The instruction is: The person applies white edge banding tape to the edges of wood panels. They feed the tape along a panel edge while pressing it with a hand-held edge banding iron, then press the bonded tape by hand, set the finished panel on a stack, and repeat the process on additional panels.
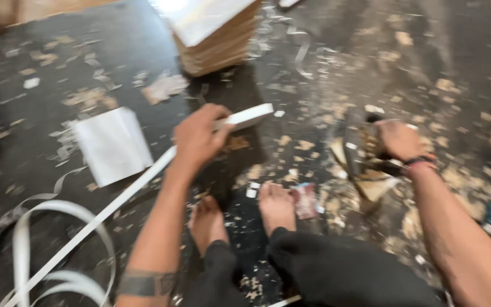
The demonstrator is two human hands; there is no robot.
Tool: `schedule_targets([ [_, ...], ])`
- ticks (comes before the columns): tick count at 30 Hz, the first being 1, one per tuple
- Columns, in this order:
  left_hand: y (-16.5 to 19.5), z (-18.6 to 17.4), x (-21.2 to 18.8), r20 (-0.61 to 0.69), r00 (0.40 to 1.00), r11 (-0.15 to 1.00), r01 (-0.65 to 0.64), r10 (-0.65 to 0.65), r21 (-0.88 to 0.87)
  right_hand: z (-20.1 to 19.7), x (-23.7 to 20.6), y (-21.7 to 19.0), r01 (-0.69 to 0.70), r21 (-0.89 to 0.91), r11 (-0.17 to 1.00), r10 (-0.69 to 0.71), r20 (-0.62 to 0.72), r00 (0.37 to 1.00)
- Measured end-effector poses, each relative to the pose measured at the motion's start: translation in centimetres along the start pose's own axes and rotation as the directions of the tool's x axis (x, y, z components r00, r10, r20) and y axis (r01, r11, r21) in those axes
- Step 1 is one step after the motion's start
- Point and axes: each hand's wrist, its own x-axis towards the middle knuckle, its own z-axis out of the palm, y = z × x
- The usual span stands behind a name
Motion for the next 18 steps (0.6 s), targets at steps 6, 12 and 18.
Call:
schedule_targets([
  [6, 1.3, -0.2, -0.4, 0.048, 0.998, 0.998, 0.045, -0.047, 0.040, 0.4, -0.9, 0.1, -0.308, 0.523, 0.795, 0.247, 0.185, 0.951],
  [12, 1.2, -0.6, -0.6, 0.009, 1.000, 1.000, 0.006, -0.006, 0.025, -0.2, 0.4, -4.2, -0.114, 0.380, 0.918, 0.074, 0.119, 0.990],
  [18, 0.3, -0.5, -1.0, -0.001, 0.998, 0.993, -0.067, 0.067, 0.099, -3.2, 0.3, -10.9, -0.059, 0.657, 0.752, -0.028, 0.121, 0.992],
])
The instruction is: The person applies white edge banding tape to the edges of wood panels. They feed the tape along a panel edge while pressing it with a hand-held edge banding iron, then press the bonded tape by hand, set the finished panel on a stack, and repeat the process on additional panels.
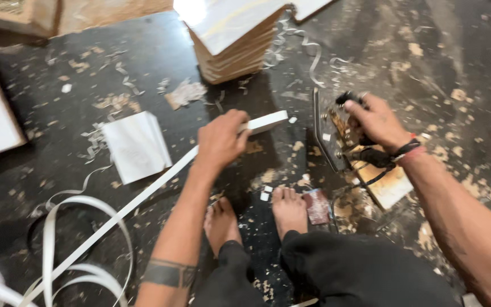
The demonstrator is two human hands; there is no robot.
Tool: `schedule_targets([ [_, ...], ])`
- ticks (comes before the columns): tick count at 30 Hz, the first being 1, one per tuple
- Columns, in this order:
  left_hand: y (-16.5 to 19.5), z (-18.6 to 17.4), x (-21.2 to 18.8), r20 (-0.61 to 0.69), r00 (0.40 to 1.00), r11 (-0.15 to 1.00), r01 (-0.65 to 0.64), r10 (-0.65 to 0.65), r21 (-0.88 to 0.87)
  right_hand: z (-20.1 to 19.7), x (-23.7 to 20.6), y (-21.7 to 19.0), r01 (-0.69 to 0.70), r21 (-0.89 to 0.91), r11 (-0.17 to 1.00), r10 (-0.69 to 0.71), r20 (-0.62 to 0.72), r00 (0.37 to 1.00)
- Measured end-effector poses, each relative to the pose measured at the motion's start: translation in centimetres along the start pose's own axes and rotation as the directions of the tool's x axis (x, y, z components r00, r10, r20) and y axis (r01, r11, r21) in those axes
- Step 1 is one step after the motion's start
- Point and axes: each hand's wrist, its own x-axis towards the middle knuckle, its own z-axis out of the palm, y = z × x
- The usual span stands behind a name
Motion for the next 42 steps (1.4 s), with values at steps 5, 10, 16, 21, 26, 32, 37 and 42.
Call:
schedule_targets([
  [5, 0.0, -0.2, 0.1, 0.024, 0.999, 1.000, 0.022, -0.022, -0.001, 2.3, 0.5, -6.2, 0.169, 0.089, 0.982, -0.177, 0.099, 0.979],
  [10, -0.4, -0.3, 0.2, 0.016, 0.999, 0.998, 0.050, -0.049, -0.046, 5.1, 1.9, -9.6, 0.525, -0.475, 0.706, -0.535, 0.127, 0.835],
  [16, -1.5, 0.3, 0.6, 0.019, 0.998, 0.992, 0.059, -0.057, -0.115, 8.0, 2.1, -12.9, 0.207, -0.509, 0.835, -0.163, 0.130, 0.978],
  [21, -2.7, 0.1, 0.1, 0.044, 0.996, 0.977, 0.081, -0.073, -0.199, 10.1, 1.0, -14.2, 0.374, -0.548, 0.748, -0.366, 0.130, 0.921],
  [26, -3.9, -1.4, -1.8, 0.071, 0.973, 0.916, 0.230, -0.219, -0.327, 11.1, 0.7, -14.8, 0.393, -0.525, 0.755, -0.377, 0.144, 0.915],
  [32, -4.0, -1.6, -2.4, 0.048, 0.953, 0.892, 0.298, -0.300, -0.339, 11.9, 0.5, -15.4, 0.355, -0.504, 0.787, -0.336, 0.132, 0.933],
  [37, -4.6, -0.5, -1.6, 0.098, 0.898, 0.844, 0.438, -0.430, -0.311, 12.4, 0.3, -15.5, 0.352, -0.517, 0.780, -0.338, 0.126, 0.933],
  [42, -5.8, 0.7, -1.4, 0.145, 0.867, 0.813, 0.497, -0.476, -0.302, 12.7, 0.3, -15.5, 0.371, -0.516, 0.772, -0.362, 0.122, 0.924],
])
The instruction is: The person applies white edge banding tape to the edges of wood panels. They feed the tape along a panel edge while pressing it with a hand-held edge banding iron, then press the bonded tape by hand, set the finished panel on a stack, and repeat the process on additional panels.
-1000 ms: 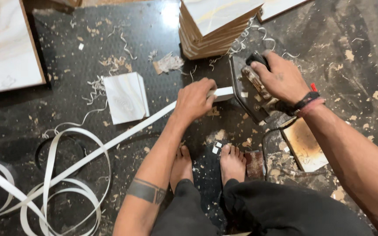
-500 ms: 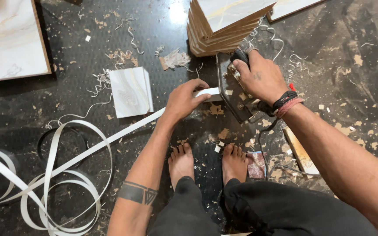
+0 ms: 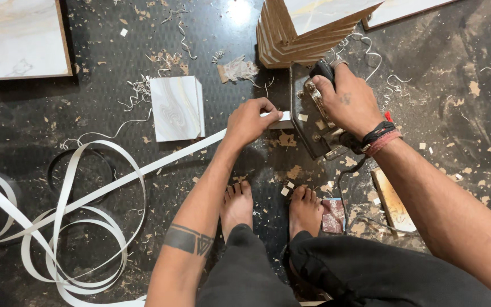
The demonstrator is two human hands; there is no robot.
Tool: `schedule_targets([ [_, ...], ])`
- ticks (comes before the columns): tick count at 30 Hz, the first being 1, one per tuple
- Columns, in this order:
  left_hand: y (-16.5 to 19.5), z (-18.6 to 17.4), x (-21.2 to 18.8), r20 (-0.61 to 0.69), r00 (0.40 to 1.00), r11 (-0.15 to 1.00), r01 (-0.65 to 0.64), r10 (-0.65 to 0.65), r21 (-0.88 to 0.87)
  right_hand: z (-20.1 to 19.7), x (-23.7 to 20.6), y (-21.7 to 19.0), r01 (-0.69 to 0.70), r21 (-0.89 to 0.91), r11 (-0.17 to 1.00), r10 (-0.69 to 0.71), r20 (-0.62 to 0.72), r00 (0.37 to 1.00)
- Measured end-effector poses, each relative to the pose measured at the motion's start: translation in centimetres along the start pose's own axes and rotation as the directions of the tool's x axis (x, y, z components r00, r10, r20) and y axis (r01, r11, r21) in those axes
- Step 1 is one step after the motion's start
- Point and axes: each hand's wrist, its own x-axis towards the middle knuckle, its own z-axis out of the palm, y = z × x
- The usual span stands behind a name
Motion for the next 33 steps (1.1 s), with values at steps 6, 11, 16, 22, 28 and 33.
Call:
schedule_targets([
  [6, -1.2, 0.9, 1.1, 0.036, 0.999, 0.999, 0.025, -0.024, -0.023, -0.1, 0.0, -0.2, -0.020, 0.013, 1.000, 0.019, 0.013, 1.000],
  [11, -1.2, 0.8, 1.4, 0.093, 0.992, 0.995, 0.093, -0.091, -0.022, -0.3, 0.0, -0.5, -0.039, 0.014, 0.999, 0.039, 0.037, 0.999],
  [16, 0.1, 0.9, -0.3, -0.104, 0.992, 0.997, -0.061, 0.065, 0.046, -0.4, 0.0, -0.6, -0.066, 0.066, 0.996, 0.062, 0.051, 0.997],
  [22, 1.7, 0.7, -1.7, -0.198, 0.975, 0.994, -0.103, 0.097, -0.021, -0.2, 0.0, -0.1, -0.028, 0.036, 0.999, 0.027, 0.019, 0.999],
  [28, 0.8, 0.8, -1.2, -0.162, 0.952, 0.965, -0.263, 0.259, -0.003, 0.5, 0.2, 0.7, 0.039, 0.147, 0.988, -0.031, -0.053, 0.998],
  [33, 0.6, 2.0, -0.8, -0.098, 0.968, 0.952, -0.247, 0.232, -0.183, 1.2, 0.0, 1.4, -0.040, 0.128, 0.991, 0.050, -0.079, 0.996],
])
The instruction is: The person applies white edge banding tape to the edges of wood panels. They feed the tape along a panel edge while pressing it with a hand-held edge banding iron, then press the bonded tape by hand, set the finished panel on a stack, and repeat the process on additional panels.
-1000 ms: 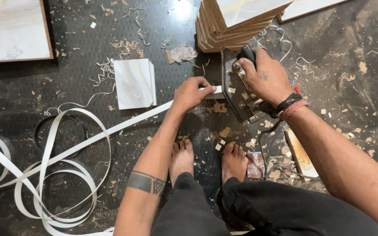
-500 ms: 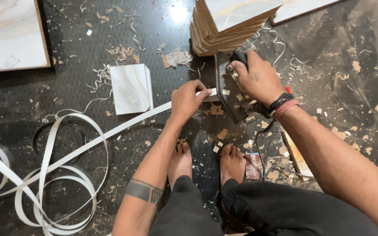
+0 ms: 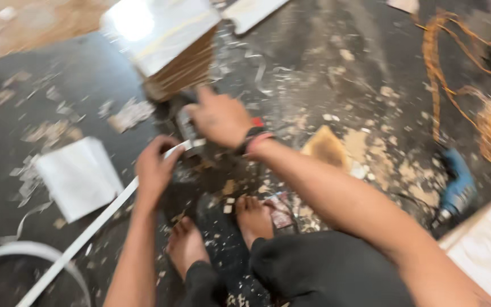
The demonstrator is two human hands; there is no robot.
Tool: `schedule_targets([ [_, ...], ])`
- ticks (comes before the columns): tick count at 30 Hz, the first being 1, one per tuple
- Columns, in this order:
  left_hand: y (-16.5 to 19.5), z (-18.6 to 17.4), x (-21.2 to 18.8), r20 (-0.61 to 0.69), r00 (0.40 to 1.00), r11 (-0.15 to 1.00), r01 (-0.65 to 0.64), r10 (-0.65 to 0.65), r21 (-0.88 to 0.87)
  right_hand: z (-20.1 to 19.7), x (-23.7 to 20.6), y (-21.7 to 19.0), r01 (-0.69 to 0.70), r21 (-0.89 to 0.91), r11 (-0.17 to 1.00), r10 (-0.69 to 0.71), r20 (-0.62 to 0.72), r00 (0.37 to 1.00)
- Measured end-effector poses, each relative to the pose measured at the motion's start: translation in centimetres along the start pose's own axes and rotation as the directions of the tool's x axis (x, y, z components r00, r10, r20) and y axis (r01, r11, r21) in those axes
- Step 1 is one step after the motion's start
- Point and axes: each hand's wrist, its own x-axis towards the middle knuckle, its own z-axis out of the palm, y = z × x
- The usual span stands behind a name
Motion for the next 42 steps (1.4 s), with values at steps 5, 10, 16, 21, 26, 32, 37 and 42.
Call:
schedule_targets([
  [5, 1.0, 0.0, -0.1, -0.057, 0.998, 0.979, 0.041, -0.031, 0.198, 0.8, 0.0, 0.5, 0.079, 0.038, 0.996, -0.077, -0.042, 0.996],
  [10, 1.3, 0.3, -1.1, -0.148, 0.977, 0.898, -0.077, 0.155, 0.433, 0.6, 0.2, 0.4, 0.065, 0.012, 0.998, -0.065, -0.004, 0.998],
  [16, 0.6, 1.2, -2.0, -0.095, 0.995, 0.999, -0.028, 0.024, -0.042, -1.1, -0.4, -0.9, -0.012, 0.042, 0.999, 0.006, 0.144, 0.989],
  [21, -0.1, 1.1, -2.3, -0.062, 0.995, 0.990, -0.090, 0.084, -0.106, -1.6, -0.5, -1.5, 0.004, 0.004, 1.000, -0.004, 0.146, 0.989],
  [26, 0.4, 0.6, -1.9, -0.036, 0.994, 0.995, -0.100, 0.098, -0.032, -1.2, -0.4, -0.8, 0.061, -0.032, 0.998, -0.058, 0.081, 0.995],
  [32, 2.4, 0.2, -2.2, -0.032, 0.989, 0.963, -0.129, 0.141, 0.237, -1.4, -0.7, -0.7, 0.090, -0.100, 0.991, -0.084, 0.059, 0.995],
  [37, 3.2, -0.1, -2.5, -0.061, 0.972, 0.910, -0.191, 0.228, 0.367, -2.5, -0.8, -0.5, -0.028, -0.095, 0.995, 0.041, 0.139, 0.989],
  [42, 3.4, 0.2, -1.9, -0.038, 0.939, 0.843, -0.288, 0.341, 0.454, -3.0, -0.9, 0.7, 0.041, -0.228, 0.973, -0.035, 0.030, 0.999],
])
